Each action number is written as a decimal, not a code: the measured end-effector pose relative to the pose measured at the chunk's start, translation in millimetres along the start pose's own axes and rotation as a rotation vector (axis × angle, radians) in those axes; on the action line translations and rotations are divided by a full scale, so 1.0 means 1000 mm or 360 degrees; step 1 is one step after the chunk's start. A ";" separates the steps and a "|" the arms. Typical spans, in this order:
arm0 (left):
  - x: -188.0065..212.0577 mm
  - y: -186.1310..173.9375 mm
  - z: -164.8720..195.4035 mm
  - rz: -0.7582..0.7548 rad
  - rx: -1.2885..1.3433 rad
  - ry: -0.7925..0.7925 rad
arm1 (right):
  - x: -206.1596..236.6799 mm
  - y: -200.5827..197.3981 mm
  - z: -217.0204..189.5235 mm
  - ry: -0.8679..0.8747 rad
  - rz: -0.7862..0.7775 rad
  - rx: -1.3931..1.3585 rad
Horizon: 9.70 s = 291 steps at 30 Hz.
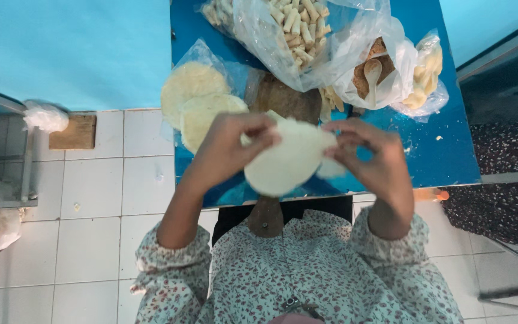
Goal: The person folds small square dough wrappers over filling by hand on a wooden board, pressing the edges to seal each piece, and sets finished pieces aside. They then stack round flat dough discs on the table and continue folding more wrappers, occasionally brushing scraps aside.
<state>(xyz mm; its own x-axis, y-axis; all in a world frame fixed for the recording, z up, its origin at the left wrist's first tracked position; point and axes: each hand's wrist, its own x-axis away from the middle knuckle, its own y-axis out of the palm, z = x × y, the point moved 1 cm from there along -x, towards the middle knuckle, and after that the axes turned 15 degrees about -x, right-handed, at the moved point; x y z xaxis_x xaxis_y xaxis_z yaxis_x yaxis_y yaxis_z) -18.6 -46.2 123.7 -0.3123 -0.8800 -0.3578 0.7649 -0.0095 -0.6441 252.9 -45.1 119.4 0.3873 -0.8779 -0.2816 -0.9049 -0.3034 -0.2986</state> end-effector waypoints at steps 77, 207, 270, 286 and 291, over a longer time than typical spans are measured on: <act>-0.019 0.026 -0.033 0.0274 -0.0161 -0.0179 | -0.037 0.015 0.015 -0.0077 0.0292 0.0278; 0.096 0.051 0.040 0.0468 -0.0199 -0.0325 | 0.045 0.103 0.048 0.0242 0.0385 -0.1562; 0.119 0.099 -0.055 0.0773 0.1927 -0.0932 | 0.098 0.055 0.084 -0.0279 0.0691 -0.2180; 0.127 0.043 -0.032 0.0845 0.1305 -0.0624 | 0.127 -0.039 0.072 -0.0320 0.0302 -0.1160; 0.102 0.034 0.002 0.0068 0.0708 -0.0166 | 0.131 -0.024 0.068 -0.0299 0.0416 -0.1097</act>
<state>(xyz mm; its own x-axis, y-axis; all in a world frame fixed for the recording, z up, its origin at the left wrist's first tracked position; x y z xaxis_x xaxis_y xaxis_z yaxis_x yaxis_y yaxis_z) -23.9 -137.0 66.6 -0.2344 -0.9269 -0.2930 0.9504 -0.1552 -0.2695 337.5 -127.0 27.6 0.1132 -0.8939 -0.4336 -0.8531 -0.3111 0.4188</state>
